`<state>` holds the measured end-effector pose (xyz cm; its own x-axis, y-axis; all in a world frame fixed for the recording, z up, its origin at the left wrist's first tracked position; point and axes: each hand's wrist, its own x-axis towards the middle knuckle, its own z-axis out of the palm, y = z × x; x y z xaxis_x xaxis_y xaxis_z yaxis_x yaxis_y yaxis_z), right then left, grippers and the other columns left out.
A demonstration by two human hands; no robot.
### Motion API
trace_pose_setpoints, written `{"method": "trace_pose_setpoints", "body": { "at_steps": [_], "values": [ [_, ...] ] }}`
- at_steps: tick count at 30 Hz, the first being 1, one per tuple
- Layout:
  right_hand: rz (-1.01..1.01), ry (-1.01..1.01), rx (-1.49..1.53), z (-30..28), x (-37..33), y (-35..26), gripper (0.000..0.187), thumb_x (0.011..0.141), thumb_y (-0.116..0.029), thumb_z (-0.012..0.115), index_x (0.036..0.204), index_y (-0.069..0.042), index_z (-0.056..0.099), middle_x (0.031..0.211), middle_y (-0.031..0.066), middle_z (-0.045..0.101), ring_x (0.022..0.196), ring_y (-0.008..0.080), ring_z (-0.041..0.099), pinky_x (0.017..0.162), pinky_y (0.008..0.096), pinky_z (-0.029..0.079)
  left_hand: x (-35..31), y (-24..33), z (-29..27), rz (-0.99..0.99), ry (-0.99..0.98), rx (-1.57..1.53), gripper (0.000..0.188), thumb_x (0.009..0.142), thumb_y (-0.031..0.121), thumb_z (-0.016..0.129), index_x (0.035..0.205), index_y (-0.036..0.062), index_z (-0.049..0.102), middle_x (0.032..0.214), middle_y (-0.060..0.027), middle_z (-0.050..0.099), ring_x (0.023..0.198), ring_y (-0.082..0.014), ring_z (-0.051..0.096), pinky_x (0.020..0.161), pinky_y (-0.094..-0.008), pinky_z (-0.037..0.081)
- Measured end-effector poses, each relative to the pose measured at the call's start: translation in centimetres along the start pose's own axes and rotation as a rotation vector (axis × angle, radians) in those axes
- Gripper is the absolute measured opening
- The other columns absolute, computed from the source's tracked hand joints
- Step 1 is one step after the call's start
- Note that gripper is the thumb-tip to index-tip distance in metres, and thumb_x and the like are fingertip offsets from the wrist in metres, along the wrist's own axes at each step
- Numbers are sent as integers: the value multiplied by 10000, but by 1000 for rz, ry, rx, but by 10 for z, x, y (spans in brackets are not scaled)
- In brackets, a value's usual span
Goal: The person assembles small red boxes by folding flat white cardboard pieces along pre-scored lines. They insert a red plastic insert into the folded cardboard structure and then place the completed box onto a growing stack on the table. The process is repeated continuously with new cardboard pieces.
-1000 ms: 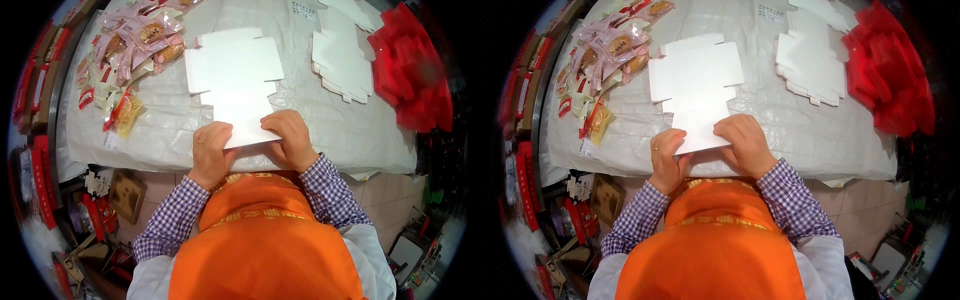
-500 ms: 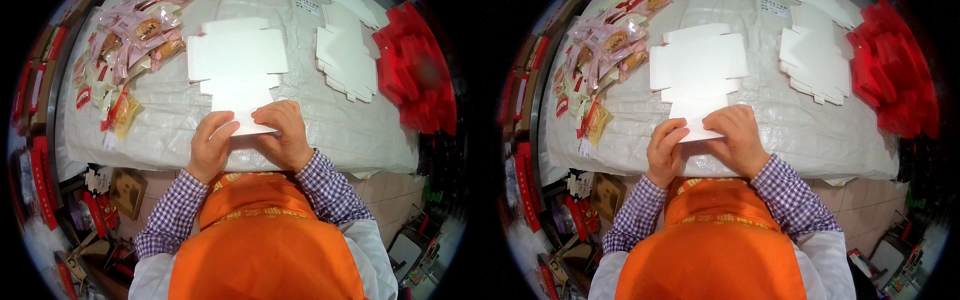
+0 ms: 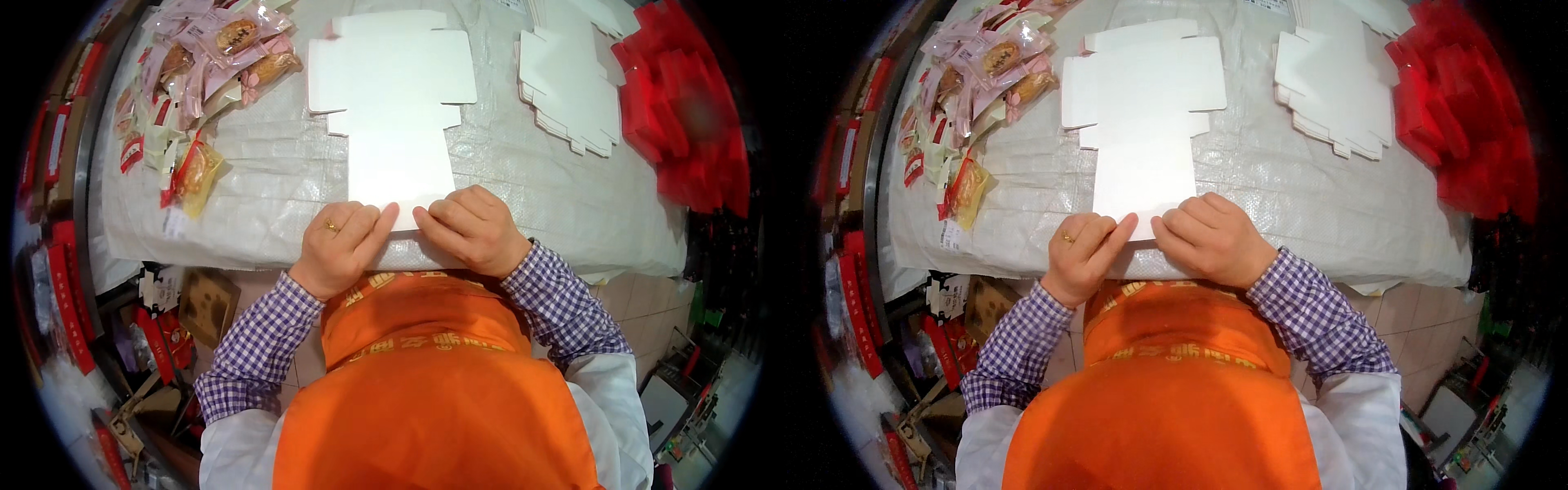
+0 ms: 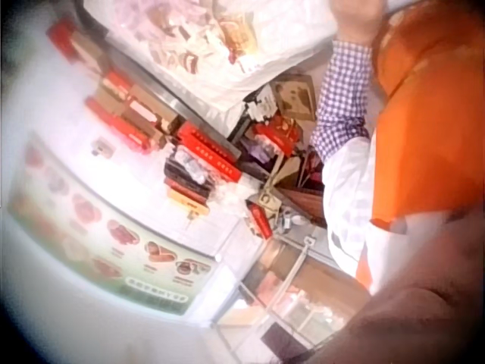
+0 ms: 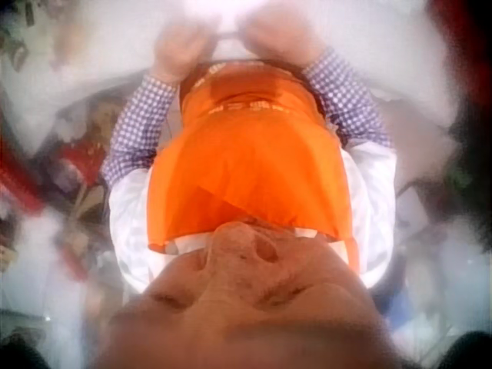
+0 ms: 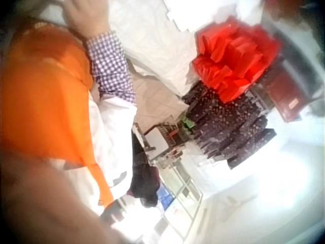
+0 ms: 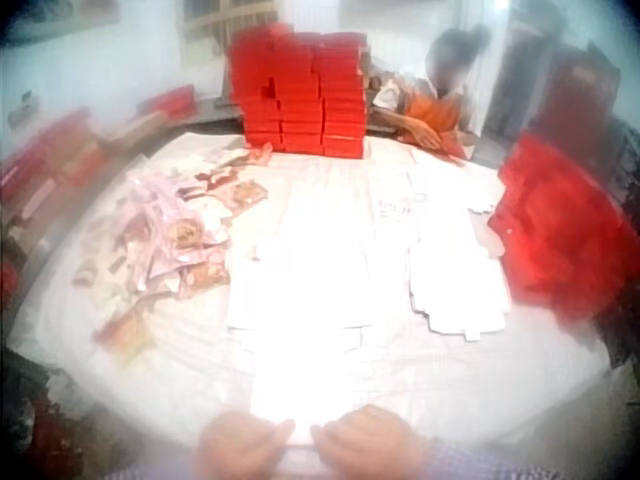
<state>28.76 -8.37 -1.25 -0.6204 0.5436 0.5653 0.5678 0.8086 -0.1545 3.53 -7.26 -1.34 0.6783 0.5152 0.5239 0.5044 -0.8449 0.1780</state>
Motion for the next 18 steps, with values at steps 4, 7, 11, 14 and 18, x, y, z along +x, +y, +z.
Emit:
{"method": "trace_pose_setpoints", "body": {
  "at_steps": [4,7,11,14,18],
  "values": [
    [-6,39,53,0,5,-2,251,771,-124,677,1009,-47,654,878,20,558,778,170,576,653,297,476,1,-2,-1,78,37,-53,330,759,40,713,1084,-9,717,945,-49,627,827,-201,636,688,-321,540],
    [16,19,93,4,2,-4,249,760,-120,672,997,-47,650,871,25,550,778,179,576,661,304,488,-1,-3,1,94,23,-78,318,762,39,710,1076,-14,709,952,-53,631,840,-204,644,706,-319,551],
    [94,-65,153,11,-6,-6,217,772,-124,679,972,-50,642,869,41,555,792,208,581,683,327,504,-5,-1,9,12,-30,-161,262,780,49,701,1038,-1,700,970,-64,646,831,-226,652,721,-337,559],
    [240,-163,248,19,-12,-9,164,817,-138,696,952,-60,643,874,63,576,814,248,594,706,355,512,-8,3,20,-159,-93,-239,211,752,20,754,961,22,723,902,-88,680,785,-257,664,672,-353,544],
    [448,-225,400,23,-9,-5,127,881,-173,715,929,-74,652,871,86,597,848,294,605,736,395,518,-1,-1,23,-348,-179,-359,115,815,76,770,915,58,717,854,-81,688,780,-263,669,678,-367,539]
  ]
}}
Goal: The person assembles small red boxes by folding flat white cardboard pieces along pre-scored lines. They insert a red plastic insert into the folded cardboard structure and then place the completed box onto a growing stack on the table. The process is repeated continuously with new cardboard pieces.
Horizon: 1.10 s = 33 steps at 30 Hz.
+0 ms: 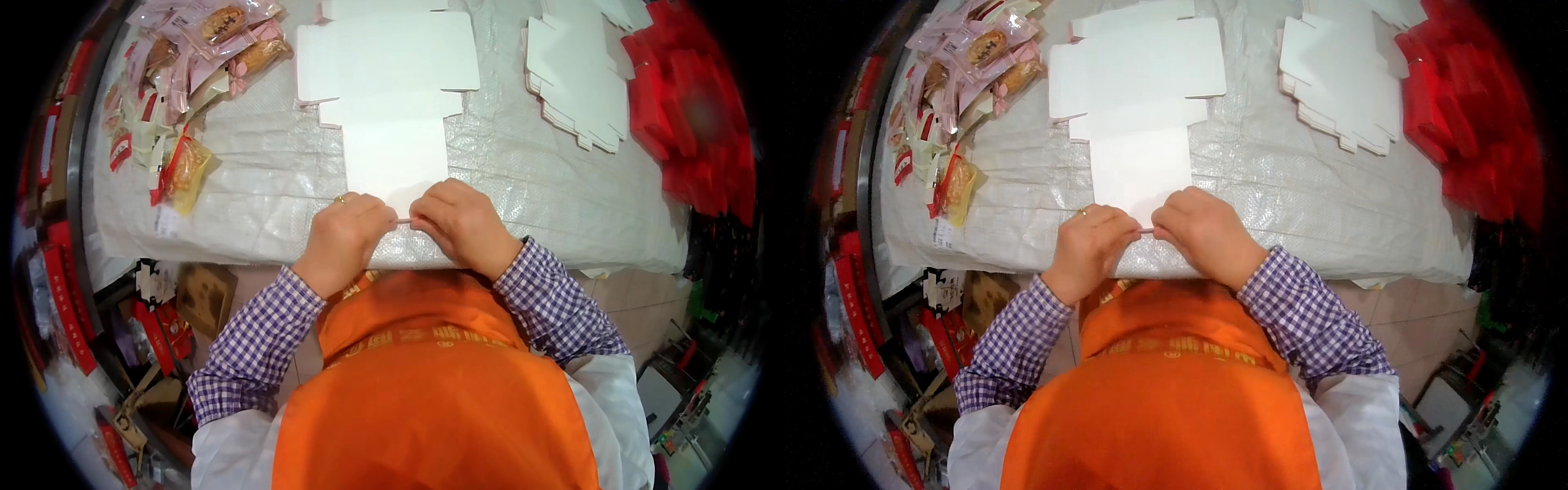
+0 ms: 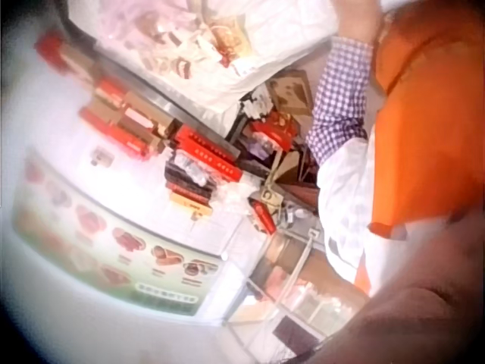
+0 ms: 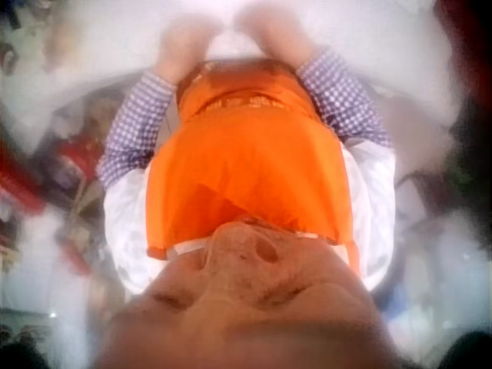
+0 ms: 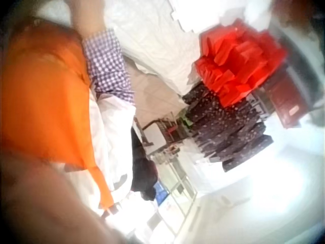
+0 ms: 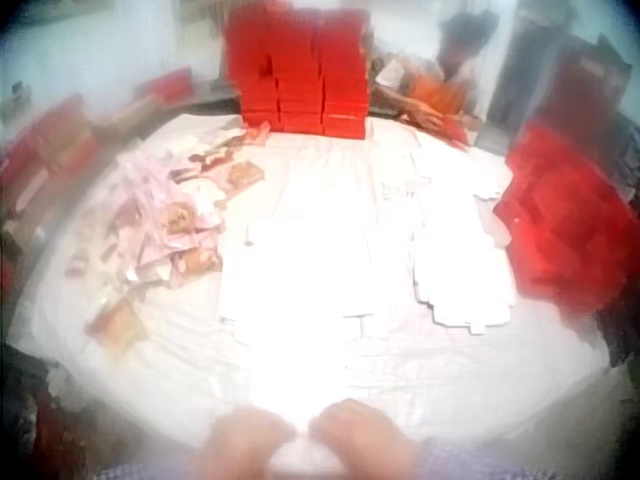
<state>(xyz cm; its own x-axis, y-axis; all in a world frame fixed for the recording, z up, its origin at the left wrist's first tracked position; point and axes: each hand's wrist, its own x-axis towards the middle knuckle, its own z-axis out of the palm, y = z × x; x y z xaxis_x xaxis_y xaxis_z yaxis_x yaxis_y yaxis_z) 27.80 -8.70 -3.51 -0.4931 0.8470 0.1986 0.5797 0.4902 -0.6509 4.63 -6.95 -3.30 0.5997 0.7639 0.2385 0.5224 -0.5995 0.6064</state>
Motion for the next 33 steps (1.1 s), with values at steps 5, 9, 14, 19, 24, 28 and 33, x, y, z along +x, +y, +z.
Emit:
{"method": "trace_pose_setpoints", "body": {
  "at_steps": [5,9,14,19,24,28,33],
  "values": [
    [106,-128,79,-13,9,1,124,894,-181,716,918,-76,655,864,87,599,873,301,608,761,403,520,7,-2,-12,-119,-108,-63,90,856,113,764,921,65,724,830,-94,678,752,-278,657,670,-377,526],
    [86,-26,31,-13,3,-1,132,896,-191,717,930,-76,662,880,91,611,901,309,613,785,406,524,10,-1,-14,-151,-109,-112,86,863,119,763,920,66,726,826,-95,676,735,-287,646,670,-375,522],
    [133,-62,56,-13,9,6,133,905,-199,700,921,-73,662,886,102,626,902,315,617,786,413,522,14,-4,-17,-156,-143,-137,91,867,121,761,922,58,724,832,-96,678,747,-286,644,675,-371,517],
    [250,-150,104,-19,21,6,149,908,-210,693,883,-65,670,844,118,634,842,331,624,745,423,514,11,-2,-21,-217,-109,-80,104,857,113,771,927,53,724,828,-94,681,768,-280,637,684,-369,510],
    [253,-128,109,-16,23,10,158,892,-199,715,858,-52,668,808,122,635,771,341,625,685,421,506,10,-3,-29,-302,-98,-73,102,845,94,781,912,43,725,818,-91,682,736,-252,632,667,-353,505],
    [263,-155,123,-17,26,12,150,879,-188,724,853,-56,659,788,120,631,737,337,620,658,411,499,23,-7,-37,-441,-237,-147,107,833,79,792,893,29,720,803,-93,675,694,-214,618,638,-329,493],
    [381,-198,148,-24,37,6,176,854,-173,746,824,-60,614,753,133,609,691,338,608,623,410,485,38,-16,-39,-474,-332,-147,187,792,88,835,831,17,667,724,-77,609,625,-200,558,589,-331,462]
  ]
}}
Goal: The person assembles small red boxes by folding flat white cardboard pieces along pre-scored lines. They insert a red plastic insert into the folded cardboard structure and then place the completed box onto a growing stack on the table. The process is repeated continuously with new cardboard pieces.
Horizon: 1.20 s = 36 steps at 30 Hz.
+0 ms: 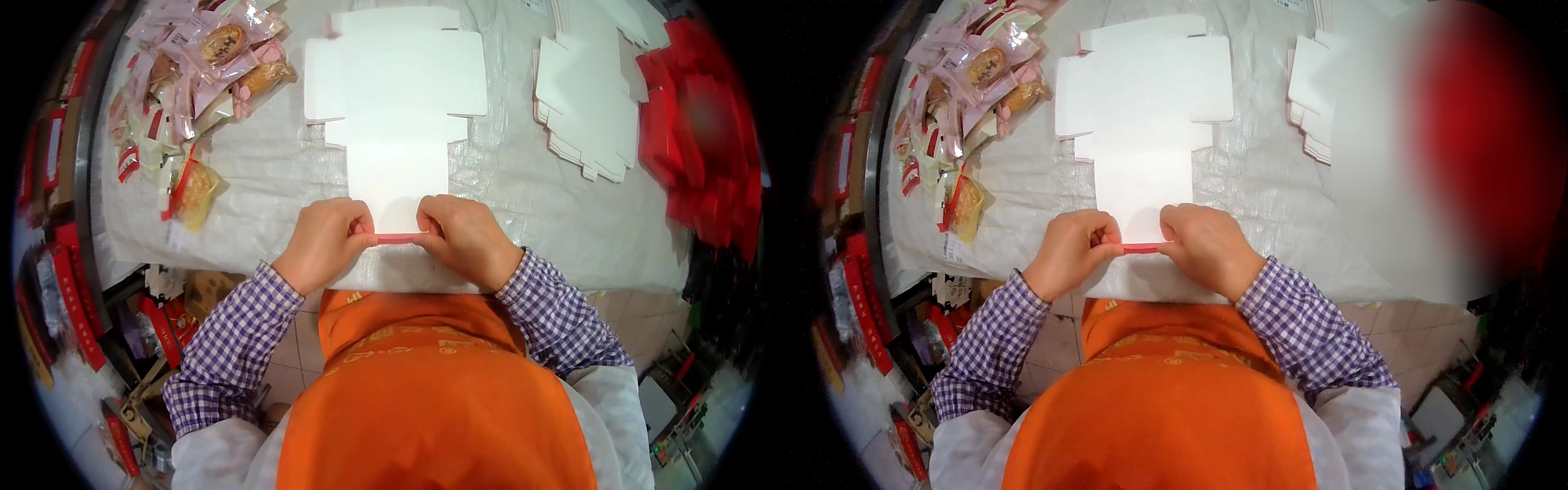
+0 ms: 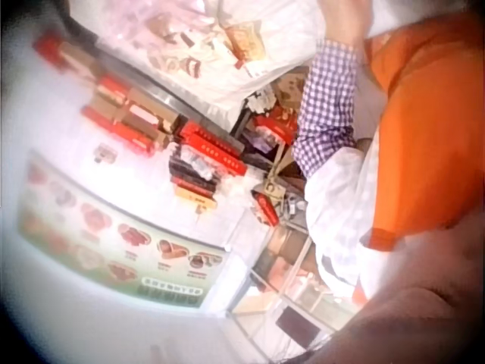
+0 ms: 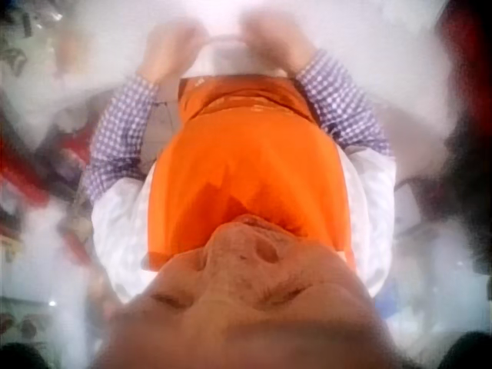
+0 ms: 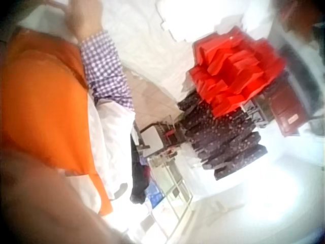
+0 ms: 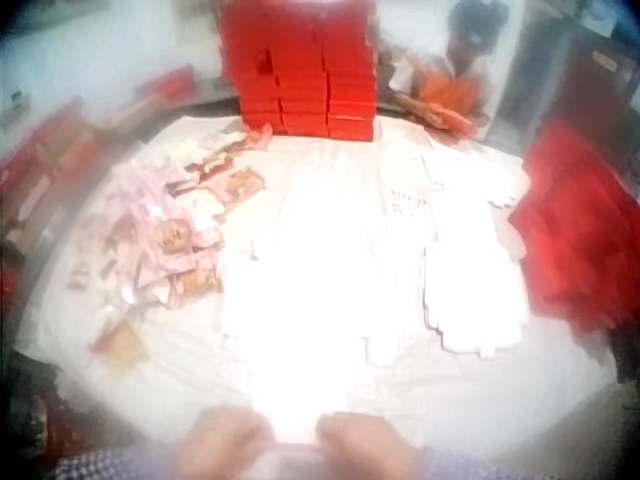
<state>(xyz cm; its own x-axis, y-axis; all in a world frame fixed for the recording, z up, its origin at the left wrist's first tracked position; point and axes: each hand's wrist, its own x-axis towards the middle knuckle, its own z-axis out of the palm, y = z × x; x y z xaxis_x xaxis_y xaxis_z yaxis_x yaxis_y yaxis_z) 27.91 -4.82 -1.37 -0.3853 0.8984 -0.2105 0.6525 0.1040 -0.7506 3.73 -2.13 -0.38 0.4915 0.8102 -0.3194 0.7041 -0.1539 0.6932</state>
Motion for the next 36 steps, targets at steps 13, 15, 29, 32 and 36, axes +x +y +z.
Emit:
{"method": "trace_pose_setpoints", "body": {
  "at_steps": [13,15,29,32,36],
  "values": [
    [-11,43,-180,-10,1,16,335,817,-328,803,739,-64,613,696,140,630,666,354,629,597,452,482,37,3,-25,-100,-184,364,462,708,368,911,668,33,594,636,-154,612,584,-309,586,560,-407,447],
    [94,-39,-219,-24,6,14,390,804,-400,813,716,-63,638,682,146,645,665,360,638,596,458,487,40,4,-24,-123,-197,383,475,698,396,913,662,30,614,645,-161,625,592,-319,599,563,-412,454],
    [156,-94,-320,-33,18,16,488,798,-498,806,777,-25,693,733,177,686,716,364,684,662,467,535,43,9,-27,-158,-206,350,480,683,427,919,656,32,647,640,-156,632,601,-303,615,576,-412,475],
    [227,-120,-423,-36,10,-4,483,814,-486,800,863,-13,712,805,178,706,778,351,705,708,446,551,39,-1,-24,-44,-136,335,473,687,434,915,663,38,659,647,-153,643,610,-299,632,586,-414,486],
    [189,-42,-445,-35,13,-23,475,815,-474,805,902,-16,714,832,166,717,810,339,716,726,427,554,38,1,-21,-46,-151,403,468,689,438,912,671,38,671,658,-148,656,621,-303,646,593,-417,494]
  ]
}}
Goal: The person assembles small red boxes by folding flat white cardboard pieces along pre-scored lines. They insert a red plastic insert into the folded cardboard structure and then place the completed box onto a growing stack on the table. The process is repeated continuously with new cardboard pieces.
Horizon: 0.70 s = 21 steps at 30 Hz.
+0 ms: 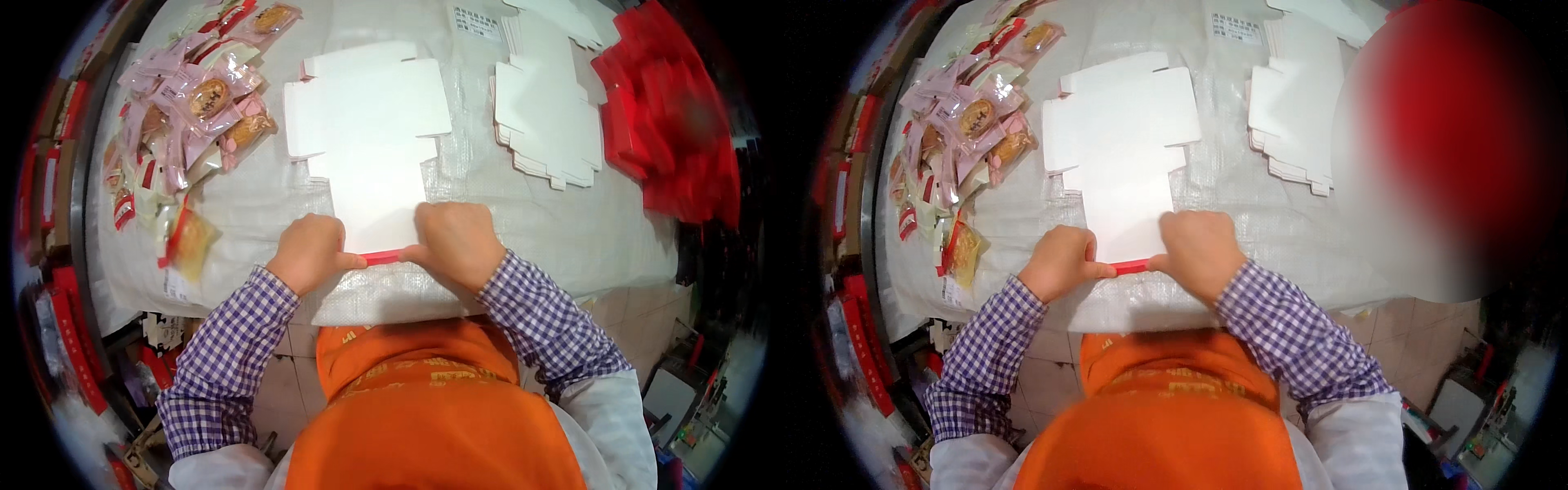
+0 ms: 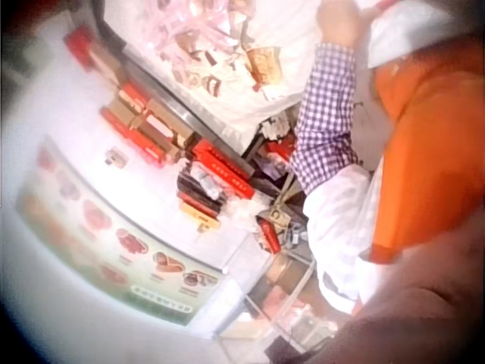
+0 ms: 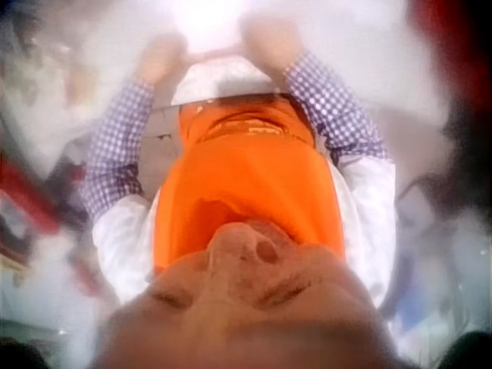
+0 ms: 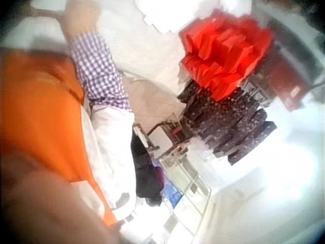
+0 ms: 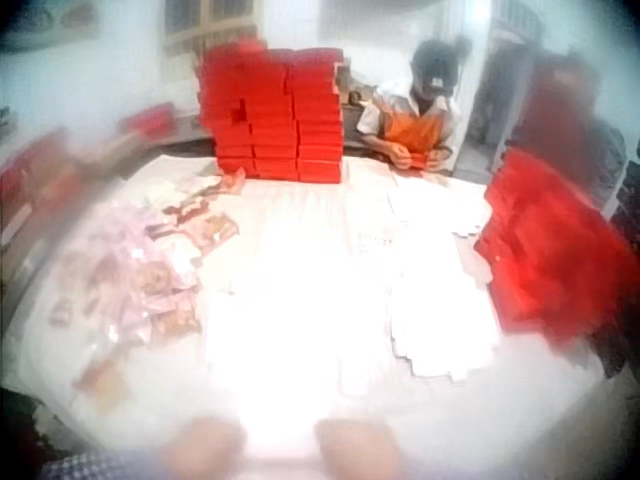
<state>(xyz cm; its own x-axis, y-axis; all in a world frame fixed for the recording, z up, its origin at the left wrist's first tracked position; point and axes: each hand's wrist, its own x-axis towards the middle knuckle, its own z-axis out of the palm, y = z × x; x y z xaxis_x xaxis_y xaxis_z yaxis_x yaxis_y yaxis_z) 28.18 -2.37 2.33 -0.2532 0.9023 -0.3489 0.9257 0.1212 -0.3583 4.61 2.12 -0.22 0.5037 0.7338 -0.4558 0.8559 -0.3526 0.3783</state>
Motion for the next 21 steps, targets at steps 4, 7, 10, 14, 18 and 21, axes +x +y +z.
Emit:
{"method": "trace_pose_setpoints", "body": {
  "at_steps": [4,7,10,14,18,21],
  "values": [
    [-13,-18,-48,10,9,-9,476,798,-469,821,902,-18,710,847,156,723,823,335,718,745,438,556,-2,-2,3,0,17,-24,465,690,435,912,671,38,671,660,-150,657,623,-311,648,592,-418,494],
    [33,-102,-13,6,13,-2,481,801,-475,818,903,-16,712,856,161,721,848,333,717,759,443,558,-2,-2,4,20,43,-16,466,688,433,915,659,40,666,658,-148,656,617,-309,644,587,-416,491],
    [-51,28,32,22,16,8,525,772,-541,806,849,-34,691,786,174,702,760,336,700,691,439,544,-6,-4,12,-5,72,-43,467,688,430,916,667,43,657,660,-145,655,611,-306,639,581,-414,486],
    [-115,150,52,27,-1,-2,389,853,-387,772,911,-25,642,870,147,652,842,320,662,711,423,539,-23,9,14,-72,264,-157,480,695,442,914,736,47,644,617,-125,628,591,-320,627,570,-420,480],
    [-378,360,53,55,-20,-3,164,913,-160,662,967,-19,597,908,115,559,881,314,607,716,407,536,-53,17,49,-34,599,-79,369,745,207,873,952,33,623,1067,-172,659,900,-327,648,684,-402,492],
    [-423,369,53,69,-14,-19,114,910,-126,609,961,-26,588,906,130,574,866,326,613,721,420,540,-59,35,59,146,772,110,420,732,101,822,1107,41,643,1228,-141,603,1136,-322,588,895,-429,459]
  ]
}}
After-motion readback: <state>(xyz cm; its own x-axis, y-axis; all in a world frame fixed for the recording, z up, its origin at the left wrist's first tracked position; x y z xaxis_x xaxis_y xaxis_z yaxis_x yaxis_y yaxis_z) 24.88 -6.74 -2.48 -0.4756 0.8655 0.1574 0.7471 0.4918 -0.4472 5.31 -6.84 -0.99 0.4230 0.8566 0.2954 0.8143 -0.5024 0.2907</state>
